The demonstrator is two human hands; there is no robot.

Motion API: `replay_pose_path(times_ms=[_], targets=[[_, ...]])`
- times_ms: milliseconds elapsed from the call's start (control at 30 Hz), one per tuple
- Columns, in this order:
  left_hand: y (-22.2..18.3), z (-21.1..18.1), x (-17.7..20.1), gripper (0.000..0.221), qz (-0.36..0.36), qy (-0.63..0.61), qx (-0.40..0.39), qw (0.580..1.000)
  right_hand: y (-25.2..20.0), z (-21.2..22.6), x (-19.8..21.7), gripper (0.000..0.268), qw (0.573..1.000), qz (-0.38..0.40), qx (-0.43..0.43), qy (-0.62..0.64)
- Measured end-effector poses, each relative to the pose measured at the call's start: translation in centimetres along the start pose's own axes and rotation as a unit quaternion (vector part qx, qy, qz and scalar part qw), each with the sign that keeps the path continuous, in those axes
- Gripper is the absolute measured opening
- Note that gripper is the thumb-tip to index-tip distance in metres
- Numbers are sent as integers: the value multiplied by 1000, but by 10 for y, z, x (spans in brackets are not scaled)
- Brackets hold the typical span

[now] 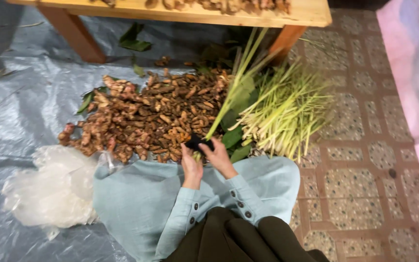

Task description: Sorting ginger roots and lemongrass stalks from a pile on the floor

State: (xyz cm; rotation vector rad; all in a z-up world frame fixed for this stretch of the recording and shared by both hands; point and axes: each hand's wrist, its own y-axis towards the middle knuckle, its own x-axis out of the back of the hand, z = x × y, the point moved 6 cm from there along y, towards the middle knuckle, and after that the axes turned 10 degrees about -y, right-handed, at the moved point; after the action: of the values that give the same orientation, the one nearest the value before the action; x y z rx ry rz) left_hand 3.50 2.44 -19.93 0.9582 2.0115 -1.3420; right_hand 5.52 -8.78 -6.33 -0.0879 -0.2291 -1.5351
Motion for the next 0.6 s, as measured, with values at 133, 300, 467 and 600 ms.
replay_pose_path(times_ms=[133,300,467,600], targets=[[-14,-3,-1,54,-34,-5,-12,999,-16,22,-3,23,1000,6,5,-17],[-86,-47,-68,92,-3,368,-61,928,-19,-28,2,21,986,28,24,-161],[-52,-39,-92,68,199,574,-159,778,-17,44,18,35,970,103,-39,-218],[-54,-19,-109,27,238,483,-39,842,-23,-5,14,27,970,128,-26,-203]])
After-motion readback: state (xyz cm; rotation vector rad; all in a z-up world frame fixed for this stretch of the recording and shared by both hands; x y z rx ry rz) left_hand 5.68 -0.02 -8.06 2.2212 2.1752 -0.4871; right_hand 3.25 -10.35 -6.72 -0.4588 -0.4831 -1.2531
